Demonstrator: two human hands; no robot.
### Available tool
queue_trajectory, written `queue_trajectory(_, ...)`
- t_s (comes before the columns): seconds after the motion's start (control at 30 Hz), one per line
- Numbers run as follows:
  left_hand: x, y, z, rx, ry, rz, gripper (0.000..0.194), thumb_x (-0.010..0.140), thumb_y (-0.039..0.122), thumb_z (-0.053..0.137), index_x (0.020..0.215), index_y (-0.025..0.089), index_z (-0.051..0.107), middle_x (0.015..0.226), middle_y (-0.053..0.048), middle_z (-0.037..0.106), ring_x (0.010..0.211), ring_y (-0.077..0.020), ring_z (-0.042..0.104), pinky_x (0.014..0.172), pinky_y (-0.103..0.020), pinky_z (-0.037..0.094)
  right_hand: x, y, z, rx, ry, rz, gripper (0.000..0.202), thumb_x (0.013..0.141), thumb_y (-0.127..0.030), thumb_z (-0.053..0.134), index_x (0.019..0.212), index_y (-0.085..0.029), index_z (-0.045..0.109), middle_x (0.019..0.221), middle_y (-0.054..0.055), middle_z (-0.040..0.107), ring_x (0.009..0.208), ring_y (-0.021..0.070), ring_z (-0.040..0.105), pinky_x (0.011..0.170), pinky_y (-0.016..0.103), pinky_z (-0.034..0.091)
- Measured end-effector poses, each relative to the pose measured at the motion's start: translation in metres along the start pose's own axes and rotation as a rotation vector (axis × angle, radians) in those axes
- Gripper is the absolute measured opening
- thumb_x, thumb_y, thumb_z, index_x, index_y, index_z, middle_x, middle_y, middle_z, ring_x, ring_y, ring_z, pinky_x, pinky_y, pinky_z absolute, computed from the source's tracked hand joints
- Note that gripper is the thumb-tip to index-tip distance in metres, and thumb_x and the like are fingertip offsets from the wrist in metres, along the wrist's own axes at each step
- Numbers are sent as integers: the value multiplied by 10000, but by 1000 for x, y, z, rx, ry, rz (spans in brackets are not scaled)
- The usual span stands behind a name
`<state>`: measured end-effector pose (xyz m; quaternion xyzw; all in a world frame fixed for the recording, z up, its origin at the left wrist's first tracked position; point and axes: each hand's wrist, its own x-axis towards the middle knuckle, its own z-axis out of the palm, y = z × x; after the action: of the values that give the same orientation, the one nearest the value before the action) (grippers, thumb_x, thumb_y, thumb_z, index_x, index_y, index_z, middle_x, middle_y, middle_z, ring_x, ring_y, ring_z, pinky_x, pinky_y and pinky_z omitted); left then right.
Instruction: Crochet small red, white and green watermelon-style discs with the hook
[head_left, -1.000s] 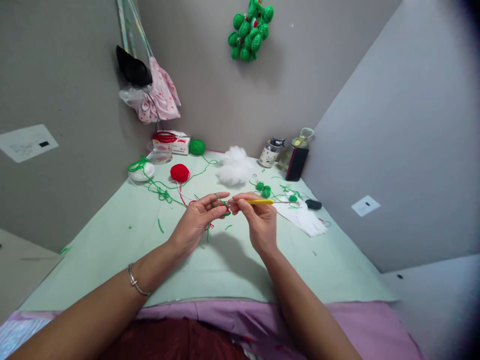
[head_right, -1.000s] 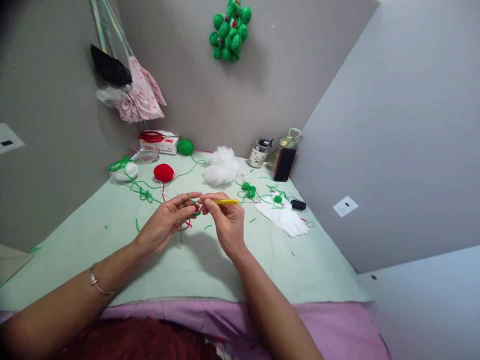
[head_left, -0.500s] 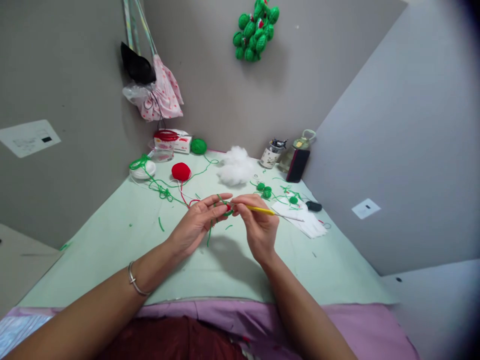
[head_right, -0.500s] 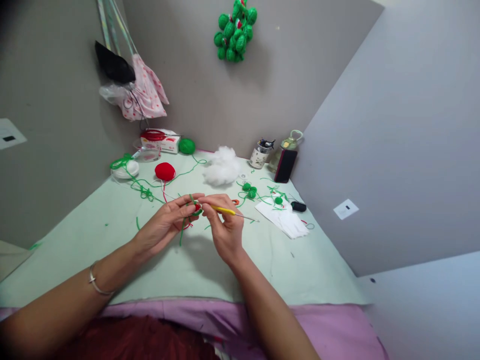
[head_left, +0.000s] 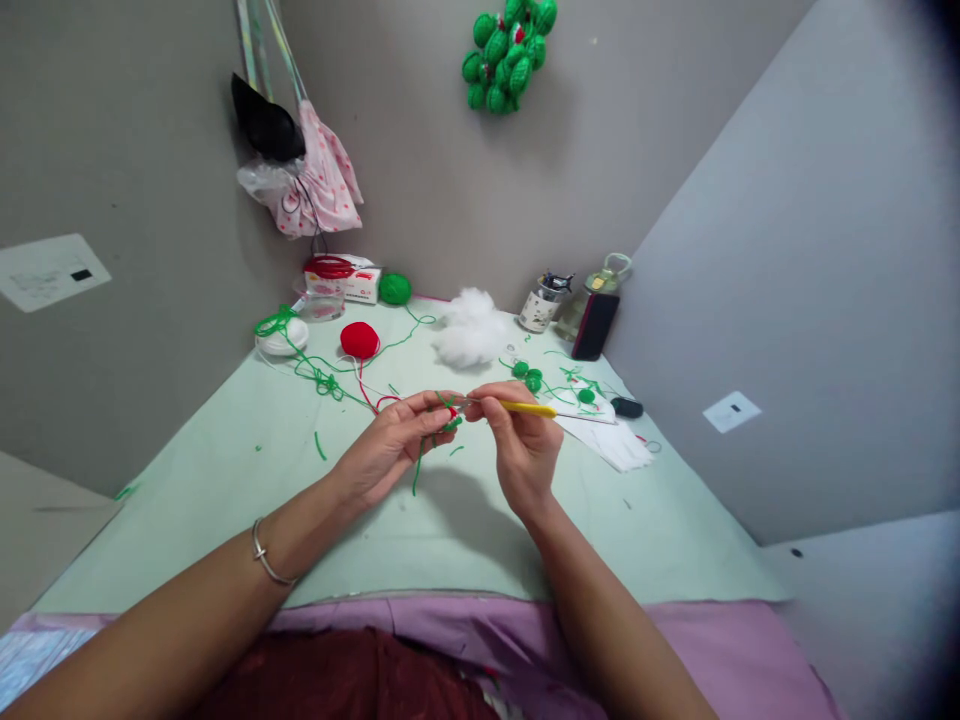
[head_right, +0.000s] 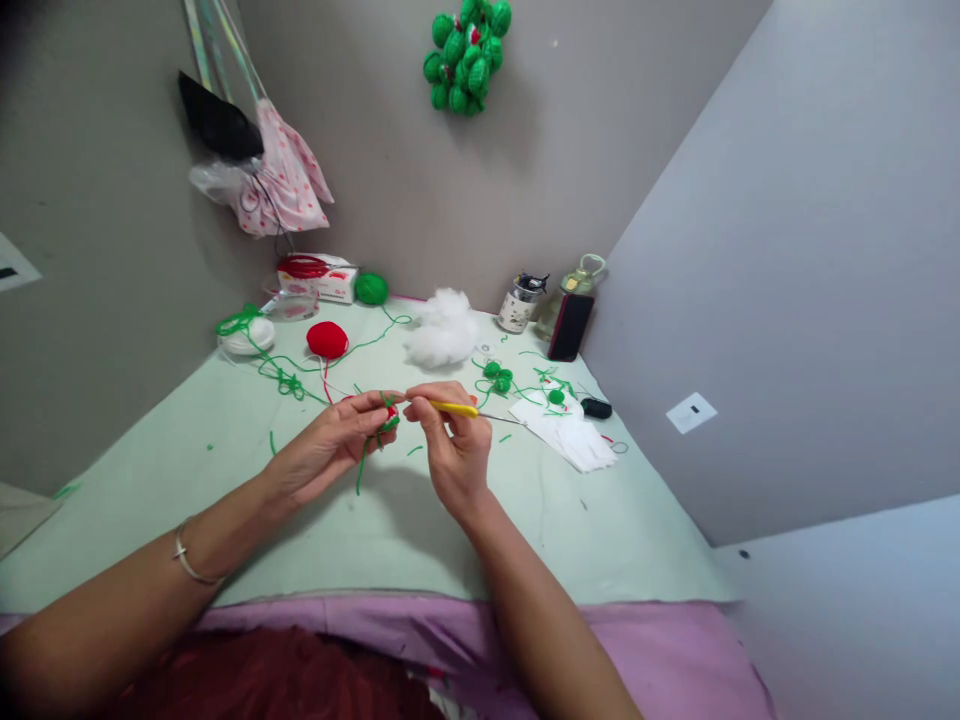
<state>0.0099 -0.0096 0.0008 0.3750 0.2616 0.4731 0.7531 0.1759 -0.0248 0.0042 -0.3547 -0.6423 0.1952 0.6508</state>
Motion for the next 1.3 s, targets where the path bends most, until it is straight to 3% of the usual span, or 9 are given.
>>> queue_trajectory(0.2, -1, 4, -2, -1, 41, -13, 255, 778, 236, 893, 1019, 182, 833, 952, -30, 746, 808, -119, 653, 827, -255, 514, 1, -7, -3, 68, 59, -1, 126, 1014, -256, 620, 983, -247, 742, 921, 17, 708, 706, 137, 687, 679, 339, 558)
queue_trajectory(0.4, -2, 6, 1, 3, 57, -1, 220, 742, 237, 916, 928, 180, 814, 884, -18, 714, 819, -137, 654, 804, -257, 519, -2, -6, -3, 29, -35, -13, 122, 1014, -284, 622, 968, -251, 729, 900, 23, 737, 735, 161, 682, 688, 356, 560)
queue_trajectory(1.3, -3, 7, 2, 36, 59, 17, 208, 729, 257, 919, 842, 178, 763, 844, -8, 717, 757, -127, 646, 749, -262, 501, -2, -7, -1, -11, -51, -49, 133, 1015, -294, 619, 945, -260, 727, 884, 23, 749, 736, 167, 688, 673, 347, 571)
